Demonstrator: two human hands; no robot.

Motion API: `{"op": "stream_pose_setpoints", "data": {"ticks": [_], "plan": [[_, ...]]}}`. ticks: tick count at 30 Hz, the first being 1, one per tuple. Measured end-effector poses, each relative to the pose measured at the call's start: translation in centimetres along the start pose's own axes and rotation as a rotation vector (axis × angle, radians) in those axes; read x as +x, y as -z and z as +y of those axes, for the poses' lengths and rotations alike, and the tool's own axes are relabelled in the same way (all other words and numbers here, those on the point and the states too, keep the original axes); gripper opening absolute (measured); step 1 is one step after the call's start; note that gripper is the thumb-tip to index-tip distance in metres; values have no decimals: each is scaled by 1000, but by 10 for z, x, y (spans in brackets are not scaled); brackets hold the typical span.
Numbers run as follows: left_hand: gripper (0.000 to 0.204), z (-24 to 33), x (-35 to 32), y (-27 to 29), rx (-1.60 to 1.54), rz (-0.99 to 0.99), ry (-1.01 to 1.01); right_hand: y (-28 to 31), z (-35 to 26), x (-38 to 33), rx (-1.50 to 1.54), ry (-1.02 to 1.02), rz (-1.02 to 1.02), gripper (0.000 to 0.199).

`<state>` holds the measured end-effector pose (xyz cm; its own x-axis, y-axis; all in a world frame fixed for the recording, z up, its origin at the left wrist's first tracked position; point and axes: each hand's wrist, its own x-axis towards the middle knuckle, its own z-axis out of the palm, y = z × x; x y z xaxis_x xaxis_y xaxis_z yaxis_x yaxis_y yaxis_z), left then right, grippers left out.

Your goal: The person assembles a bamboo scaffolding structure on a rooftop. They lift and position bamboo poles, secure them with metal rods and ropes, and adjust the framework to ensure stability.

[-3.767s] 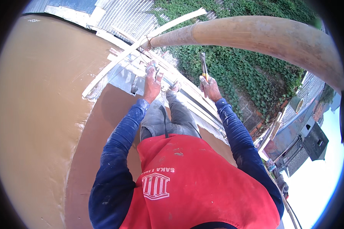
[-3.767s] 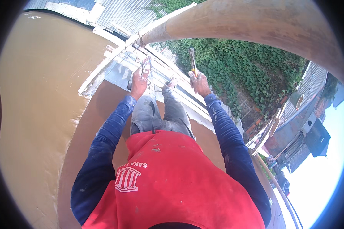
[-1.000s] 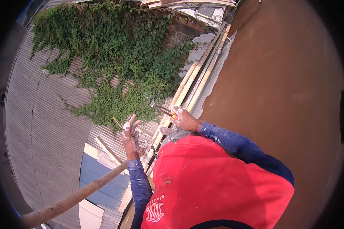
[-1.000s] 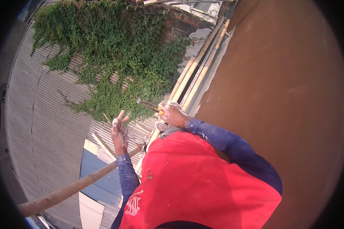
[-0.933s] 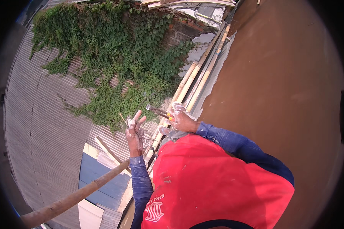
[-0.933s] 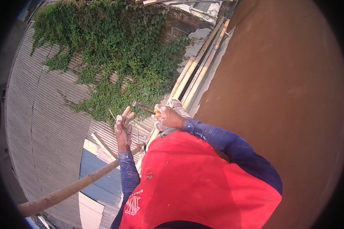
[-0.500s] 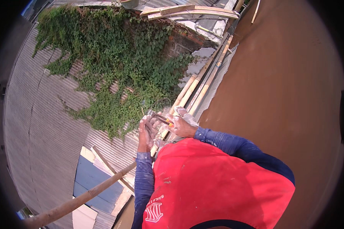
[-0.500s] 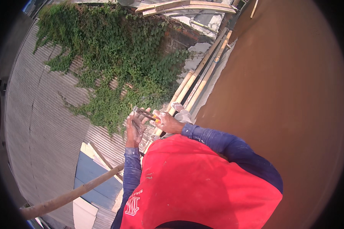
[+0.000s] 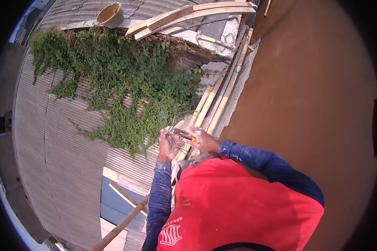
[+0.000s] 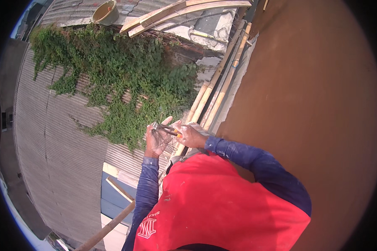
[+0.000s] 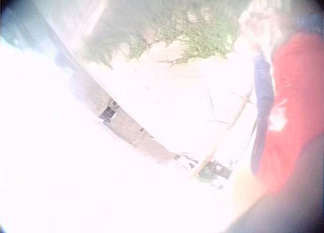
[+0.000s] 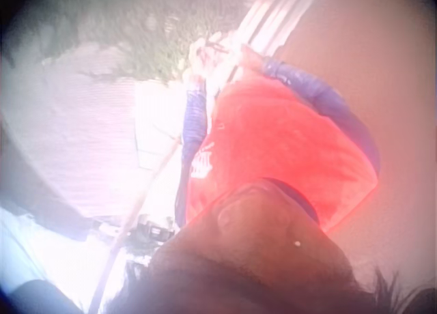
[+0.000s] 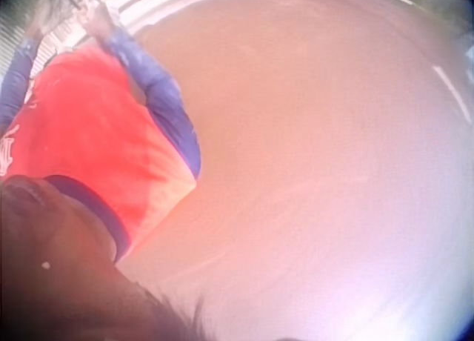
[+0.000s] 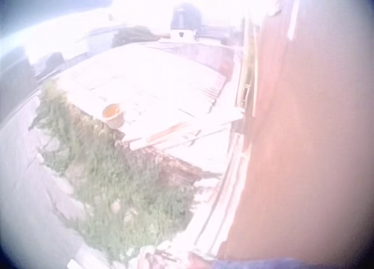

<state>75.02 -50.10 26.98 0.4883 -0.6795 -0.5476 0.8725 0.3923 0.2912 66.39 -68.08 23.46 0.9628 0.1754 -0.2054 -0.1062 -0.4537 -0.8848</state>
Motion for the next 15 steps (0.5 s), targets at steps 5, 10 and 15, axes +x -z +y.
{"op": "stream_pose_setpoints", "data": {"ticks": [5,10,15], "plan": [[93,5,30,-13,25,-41,19,23,11,8,45,76,79,56],[106,7,37,-5,70,-151,48,35,-8,9,-31,117,156,50],[118,19,39,6,221,-272,179,40,-17,-1,-75,145,116,45]]}}
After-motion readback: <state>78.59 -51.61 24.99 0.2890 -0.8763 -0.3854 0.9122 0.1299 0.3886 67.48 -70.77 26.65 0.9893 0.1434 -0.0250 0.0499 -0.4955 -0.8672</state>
